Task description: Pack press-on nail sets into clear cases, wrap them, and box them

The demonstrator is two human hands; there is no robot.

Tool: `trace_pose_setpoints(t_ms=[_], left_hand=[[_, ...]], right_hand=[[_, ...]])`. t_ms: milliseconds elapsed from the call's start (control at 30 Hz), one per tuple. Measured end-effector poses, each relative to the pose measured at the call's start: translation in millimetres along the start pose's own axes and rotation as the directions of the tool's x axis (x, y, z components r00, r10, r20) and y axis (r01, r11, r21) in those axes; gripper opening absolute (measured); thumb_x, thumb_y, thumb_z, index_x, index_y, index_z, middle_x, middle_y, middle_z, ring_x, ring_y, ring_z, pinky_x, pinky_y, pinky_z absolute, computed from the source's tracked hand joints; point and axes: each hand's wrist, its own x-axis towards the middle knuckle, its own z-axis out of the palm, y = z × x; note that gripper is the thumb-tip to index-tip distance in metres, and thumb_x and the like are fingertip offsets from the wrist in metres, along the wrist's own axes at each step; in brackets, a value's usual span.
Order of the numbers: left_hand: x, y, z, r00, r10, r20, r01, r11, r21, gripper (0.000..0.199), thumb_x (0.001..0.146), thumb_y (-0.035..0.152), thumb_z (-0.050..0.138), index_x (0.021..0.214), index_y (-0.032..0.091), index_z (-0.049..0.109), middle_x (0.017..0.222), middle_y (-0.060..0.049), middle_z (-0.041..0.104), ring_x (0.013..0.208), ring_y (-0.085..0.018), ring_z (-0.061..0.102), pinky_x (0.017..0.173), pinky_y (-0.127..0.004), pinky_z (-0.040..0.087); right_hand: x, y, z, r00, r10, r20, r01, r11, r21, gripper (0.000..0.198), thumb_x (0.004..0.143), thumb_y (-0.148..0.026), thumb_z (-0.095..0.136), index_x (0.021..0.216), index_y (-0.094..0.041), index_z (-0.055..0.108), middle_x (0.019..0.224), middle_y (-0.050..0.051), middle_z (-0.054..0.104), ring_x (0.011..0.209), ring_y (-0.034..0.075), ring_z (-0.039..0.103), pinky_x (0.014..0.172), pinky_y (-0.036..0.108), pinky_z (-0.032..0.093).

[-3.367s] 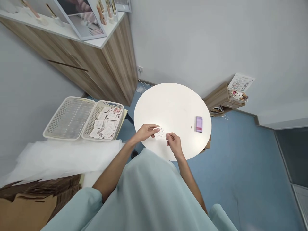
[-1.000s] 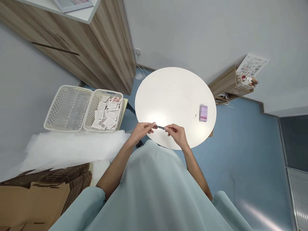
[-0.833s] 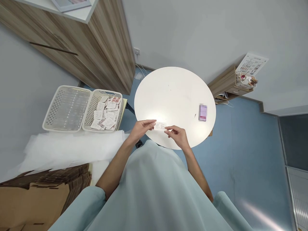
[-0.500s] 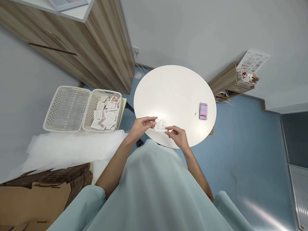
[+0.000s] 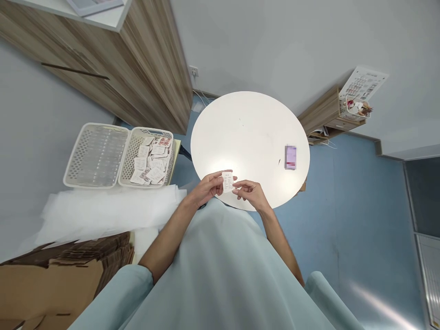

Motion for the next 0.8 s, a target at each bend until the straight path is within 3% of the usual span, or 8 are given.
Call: trace_pose_setpoints(t_ms=[67, 167, 267, 400, 600, 700, 800], left_hand=[[0, 1, 1, 0.999, -0.05, -0.021, 0.05, 0.999, -0.004, 0.076, 0.079, 0.061, 0.082, 0.141, 0.018, 0.069, 0.13, -0.021, 0.075, 0.07, -0.015, 0.065, 0.065, -0.03, 0.052], [1, 1, 1, 0.986, -0.055, -0.155, 0.065, 0.996, 0.059, 0.076, 0.073, 0.057, 0.088, 0.136, 0.018, 0.072, 0.138, -0.021, 0.071, 0.089, -0.022, 0.071, 0.074, -0.034, 0.056], [1, -1, 2, 0.963, -0.039, -0.266, 0.074, 0.989, 0.125, 0.073, 0.068, 0.055, 0.093, 0.129, 0.018, 0.074, 0.136, -0.018, 0.073, 0.109, -0.029, 0.071, 0.086, -0.037, 0.058], [2, -10, 4, 0.944, -0.009, -0.331, 0.08, 0.977, 0.199, 0.07, 0.064, 0.052, 0.096, 0.122, 0.02, 0.077, 0.13, -0.015, 0.076, 0.117, -0.032, 0.071, 0.097, -0.041, 0.059], [0, -18, 0, 0.943, 0.044, -0.33, 0.039, 0.97, 0.241, 0.071, 0.065, 0.059, 0.094, 0.122, 0.021, 0.077, 0.125, -0.014, 0.077, 0.12, -0.034, 0.071, 0.098, -0.043, 0.061], [-9, -11, -8, 0.963, 0.051, -0.263, 0.012, 0.973, 0.231, 0.07, 0.07, 0.06, 0.091, 0.125, 0.019, 0.076, 0.123, -0.014, 0.077, 0.12, -0.033, 0.071, 0.103, -0.044, 0.059], [-17, -3, -13, 0.976, 0.057, -0.209, -0.009, 0.975, 0.222, 0.07, 0.074, 0.057, 0.089, 0.132, 0.02, 0.074, 0.126, -0.014, 0.075, 0.116, -0.03, 0.071, 0.103, -0.042, 0.058]], right_hand=[[0, -1, 1, 0.999, -0.004, -0.048, 0.001, 0.998, -0.058, 0.038, 0.078, -0.057, 0.084, 0.1, -0.026, 0.082, 0.092, 0.004, 0.078, 0.064, 0.016, 0.066, 0.06, 0.03, 0.049], [-2, -6, 6, 0.992, -0.02, -0.128, -0.001, 0.987, -0.161, 0.03, 0.083, -0.055, 0.08, 0.095, -0.027, 0.082, 0.101, 0.003, 0.08, 0.065, 0.016, 0.067, 0.069, 0.032, 0.052], [-6, -11, 15, 0.991, -0.019, -0.132, -0.008, 0.98, -0.201, 0.029, 0.085, -0.056, 0.079, 0.09, -0.027, 0.081, 0.099, 0.003, 0.08, 0.062, 0.016, 0.064, 0.069, 0.033, 0.051], [-5, -9, 29, 0.989, -0.03, -0.148, -0.01, 0.965, -0.263, 0.027, 0.087, -0.055, 0.076, 0.085, -0.028, 0.079, 0.09, 0.001, 0.079, 0.06, 0.016, 0.06, 0.067, 0.034, 0.05], [1, 7, 29, 0.973, -0.018, -0.229, -0.061, 0.941, -0.332, 0.023, 0.086, -0.05, 0.073, 0.083, -0.028, 0.076, 0.062, -0.002, 0.067, 0.057, 0.019, 0.061, 0.066, 0.033, 0.05], [4, 10, 19, 0.971, 0.036, -0.235, -0.088, 0.972, -0.217, 0.026, 0.083, -0.052, 0.075, 0.082, -0.026, 0.075, 0.051, -0.004, 0.057, 0.053, 0.02, 0.062, 0.066, 0.033, 0.05], [8, 11, 11, 0.985, 0.079, -0.154, -0.091, 0.993, -0.071, 0.033, 0.08, -0.056, 0.078, 0.079, -0.023, 0.074, 0.054, -0.003, 0.061, 0.051, 0.017, 0.06, 0.062, 0.032, 0.048]])
